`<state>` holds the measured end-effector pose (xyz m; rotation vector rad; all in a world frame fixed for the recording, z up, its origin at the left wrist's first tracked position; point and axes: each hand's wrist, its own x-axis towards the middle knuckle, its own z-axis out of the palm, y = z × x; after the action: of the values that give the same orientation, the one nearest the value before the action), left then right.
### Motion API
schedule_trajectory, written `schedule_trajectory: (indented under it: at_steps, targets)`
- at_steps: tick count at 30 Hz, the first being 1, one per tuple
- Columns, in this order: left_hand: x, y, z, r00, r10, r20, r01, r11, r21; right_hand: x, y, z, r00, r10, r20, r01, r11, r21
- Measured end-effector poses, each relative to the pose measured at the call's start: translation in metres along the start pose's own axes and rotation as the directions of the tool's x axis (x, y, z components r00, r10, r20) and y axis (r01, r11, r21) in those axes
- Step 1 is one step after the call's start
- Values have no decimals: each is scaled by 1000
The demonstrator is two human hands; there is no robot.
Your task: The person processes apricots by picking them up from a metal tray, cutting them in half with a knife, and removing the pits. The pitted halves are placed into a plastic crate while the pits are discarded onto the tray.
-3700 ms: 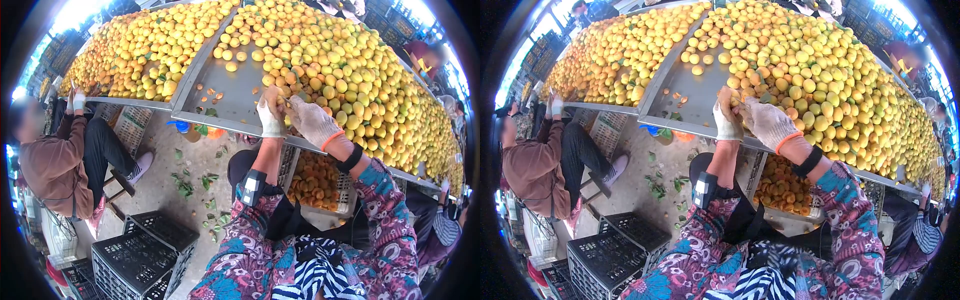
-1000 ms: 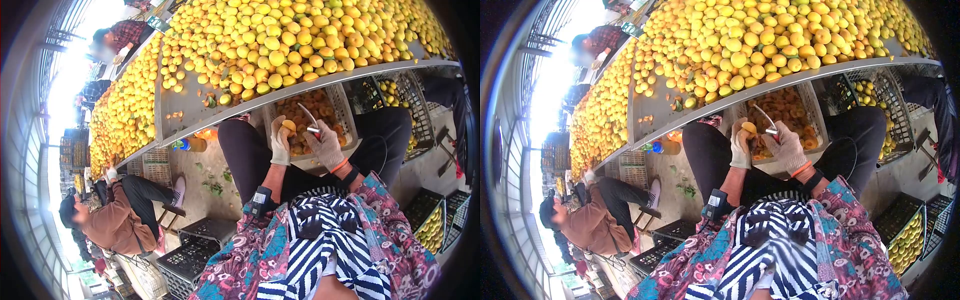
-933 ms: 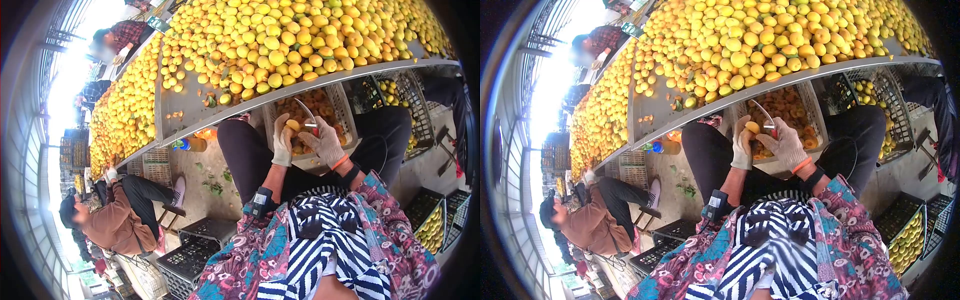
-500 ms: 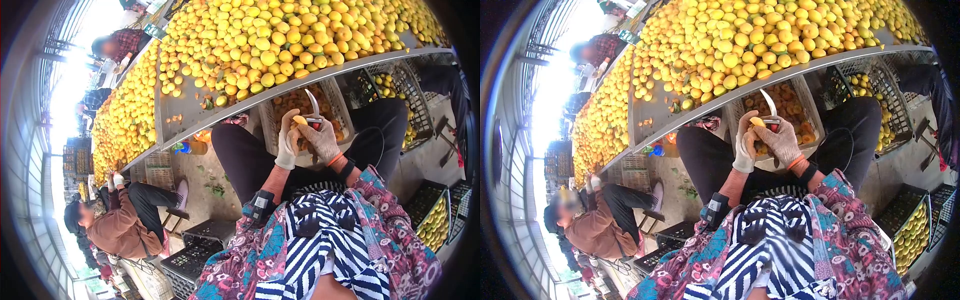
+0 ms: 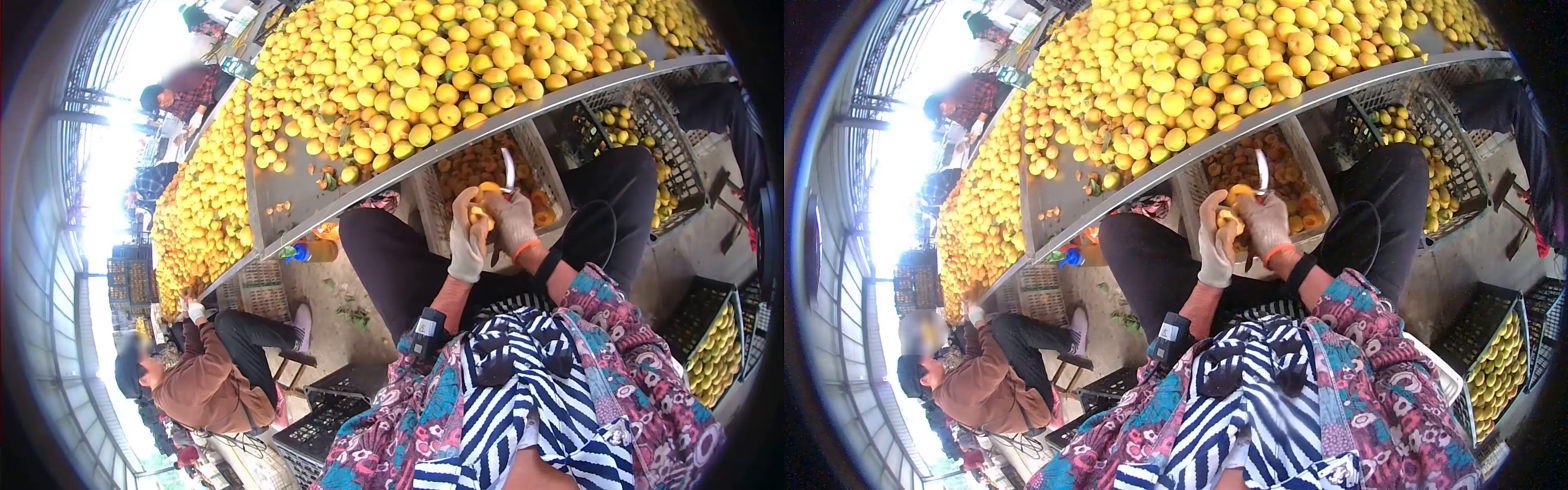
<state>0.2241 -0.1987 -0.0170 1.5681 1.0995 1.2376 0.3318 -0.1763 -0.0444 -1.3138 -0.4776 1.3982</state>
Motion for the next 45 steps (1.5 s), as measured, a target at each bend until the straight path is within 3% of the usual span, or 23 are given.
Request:
schedule_trajectory:
  at_steps: [2, 3, 6, 8, 11, 14, 16, 19, 21, 22, 24, 25, 27, 29, 31, 32, 35, 36, 38, 39, 41, 42, 45]
  targets:
    - [2, 19, 0, 996, -64, 62, 73, 986, -148, 9, -6, -11, 996, 89, -28, -85, 991, 105]
    - [5, 27, 0, 994, -81, 74, 98, 961, -257, 13, -13, -20, 991, 126, 49, -126, 992, -8]
    - [11, 17, 0, 990, -142, 10, 130, 875, -466, 23, -17, -21, 999, 6, 32, 0, 983, -181]
    - [13, 19, -7, 982, -174, 72, 177, 724, -666, 31, -17, -19, 995, -98, 2, 96, 972, -216]
    - [16, 25, -15, 964, -243, 111, 224, 508, -832, 5, -48, -26, 999, 34, 25, -35, 998, 50]
    - [24, 36, -15, 918, -385, 98, 231, 315, -921, -15, -71, -16, 982, -122, 142, 110, 990, 91]
    - [26, 31, -18, 914, -373, 157, 274, 284, -919, -20, -88, -9, 956, -188, 227, 138, 966, 221]
    - [34, 32, -15, 902, -386, 194, 330, 327, -886, -27, -117, 24, 924, -338, 178, 221, 852, 474]
    - [40, 40, -10, 868, -476, 142, 340, 363, -867, -36, -141, 50, 889, -409, 206, 261, 822, 506]
    - [41, 49, -13, 863, -481, 153, 333, 316, -888, -38, -151, 61, 875, -423, 236, 302, 858, 415]
    - [46, 37, -15, 968, -211, -134, 135, 892, -431, -39, -158, 82, 831, -497, 251, 370, 829, 420]
    - [45, 34, -20, 986, -65, -151, 36, 982, -188, -39, -159, 91, 819, -509, 266, 370, 821, 435]
    - [50, 59, -31, 956, 233, -176, -161, 924, 347, -36, -161, 109, 795, -542, 272, 394, 802, 448]
    - [61, 55, -42, 920, 323, -221, -201, 876, 439, -31, -157, 131, 785, -562, 259, 409, 785, 465]
    - [71, 67, -53, 967, -111, -228, 106, 994, -34, -20, -150, 141, 718, -592, 365, 406, 783, 471]
    - [77, 61, -58, 962, -99, -255, 82, 993, -80, -17, -151, 147, 696, -577, 427, 354, 793, 496]
    - [98, 36, -73, 940, -81, -331, 6, 975, -220, -22, -154, 169, 604, -615, 508, 484, 788, 380]
    - [105, 31, -78, 932, -79, -354, -20, 963, -267, -23, -154, 180, 536, -670, 513, 629, 723, 287]
    - [118, 26, -90, 900, -277, -337, -28, 733, -679, -17, -150, 199, 396, -715, 576, 786, 588, 190]
    - [125, 26, -96, 870, -372, -323, -68, 559, -826, -12, -147, 207, 422, -665, 616, 748, 640, 179]
    - [141, 3, -109, 856, -360, -372, -203, 428, -881, -5, -143, 227, 442, -612, 656, 711, 685, 160]
    - [149, -4, -119, 836, -363, -410, -166, 546, -821, -3, -141, 238, 439, -613, 656, 716, 680, 156]
    - [170, -9, -143, 845, -298, -444, -137, 683, -718, 23, -124, 272, 516, -586, 625, 606, 765, 217]
